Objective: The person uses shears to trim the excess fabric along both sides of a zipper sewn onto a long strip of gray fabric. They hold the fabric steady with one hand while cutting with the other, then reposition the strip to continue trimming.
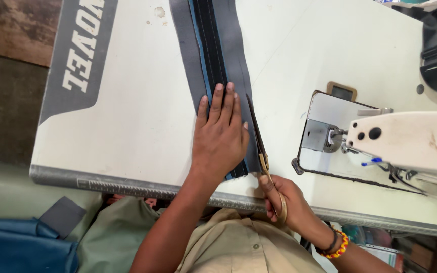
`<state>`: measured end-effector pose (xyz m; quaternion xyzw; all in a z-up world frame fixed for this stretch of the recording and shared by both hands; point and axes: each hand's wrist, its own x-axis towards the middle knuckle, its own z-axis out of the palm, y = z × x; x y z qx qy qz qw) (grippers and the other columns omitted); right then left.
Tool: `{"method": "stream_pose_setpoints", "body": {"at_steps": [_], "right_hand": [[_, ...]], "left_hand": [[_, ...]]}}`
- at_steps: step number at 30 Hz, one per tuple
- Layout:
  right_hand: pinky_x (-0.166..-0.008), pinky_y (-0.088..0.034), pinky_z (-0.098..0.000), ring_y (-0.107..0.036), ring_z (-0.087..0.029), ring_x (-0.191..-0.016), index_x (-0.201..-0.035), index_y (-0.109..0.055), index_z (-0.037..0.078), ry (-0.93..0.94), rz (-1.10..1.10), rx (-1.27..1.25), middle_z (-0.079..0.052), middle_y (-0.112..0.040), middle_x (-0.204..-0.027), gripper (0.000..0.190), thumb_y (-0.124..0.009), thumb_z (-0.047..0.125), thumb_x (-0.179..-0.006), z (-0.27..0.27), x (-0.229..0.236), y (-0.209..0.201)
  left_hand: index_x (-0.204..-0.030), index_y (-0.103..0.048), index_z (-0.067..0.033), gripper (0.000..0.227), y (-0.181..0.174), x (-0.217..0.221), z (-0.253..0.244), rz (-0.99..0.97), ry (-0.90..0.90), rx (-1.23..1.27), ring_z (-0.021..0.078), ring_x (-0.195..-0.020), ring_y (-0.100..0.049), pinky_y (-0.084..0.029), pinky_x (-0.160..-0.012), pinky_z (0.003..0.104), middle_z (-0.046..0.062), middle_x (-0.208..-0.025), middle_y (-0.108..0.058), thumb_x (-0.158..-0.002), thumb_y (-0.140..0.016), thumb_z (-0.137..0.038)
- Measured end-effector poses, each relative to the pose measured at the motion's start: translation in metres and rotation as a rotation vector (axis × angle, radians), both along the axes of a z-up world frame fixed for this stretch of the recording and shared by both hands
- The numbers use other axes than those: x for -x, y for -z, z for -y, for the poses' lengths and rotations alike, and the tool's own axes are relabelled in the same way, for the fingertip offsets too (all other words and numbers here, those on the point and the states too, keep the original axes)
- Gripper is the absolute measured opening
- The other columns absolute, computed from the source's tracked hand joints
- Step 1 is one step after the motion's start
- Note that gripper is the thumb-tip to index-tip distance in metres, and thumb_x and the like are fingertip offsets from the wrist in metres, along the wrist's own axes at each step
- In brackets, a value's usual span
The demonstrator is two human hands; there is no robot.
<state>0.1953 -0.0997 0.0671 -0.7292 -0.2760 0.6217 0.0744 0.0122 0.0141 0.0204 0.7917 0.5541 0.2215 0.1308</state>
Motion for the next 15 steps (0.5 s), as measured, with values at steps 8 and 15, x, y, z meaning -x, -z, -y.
{"method": "stream_pose_setpoints", "body": {"at_steps": [8, 15], "right_hand": [[-0.042, -0.045, -0.0289, -0.055, -0.015, -0.044, -0.082, -0.058, 0.003, 0.02, -0.082, -0.001, -0.006, -0.057, -0.058, 0.054, -0.049, 0.055, -0.094, 0.092, -0.034, 0.014], [-0.05, -0.045, -0.0291, -0.054, -0.015, -0.056, -0.093, -0.06, 0.002, 0.166, -0.2, 0.02, -0.008, -0.057, -0.066, 0.052, -0.047, 0.052, -0.097, 0.203, -0.071, 0.026]], "left_hand": [[-0.145, -0.052, 0.0069, 0.059, -0.003, -0.017, 0.063, -0.052, 0.038, 0.054, 0.0323, -0.155, -0.022, -0.015, -0.125, 0.051, 0.022, -0.163, -0.035, -0.1, -0.048, -0.031], [-0.143, -0.055, 0.0082, 0.055, -0.011, -0.044, 0.152, 0.124, 0.12, 0.06, 0.0354, -0.154, -0.031, -0.022, -0.125, 0.052, 0.025, -0.159, -0.044, -0.101, -0.052, -0.028]]}}
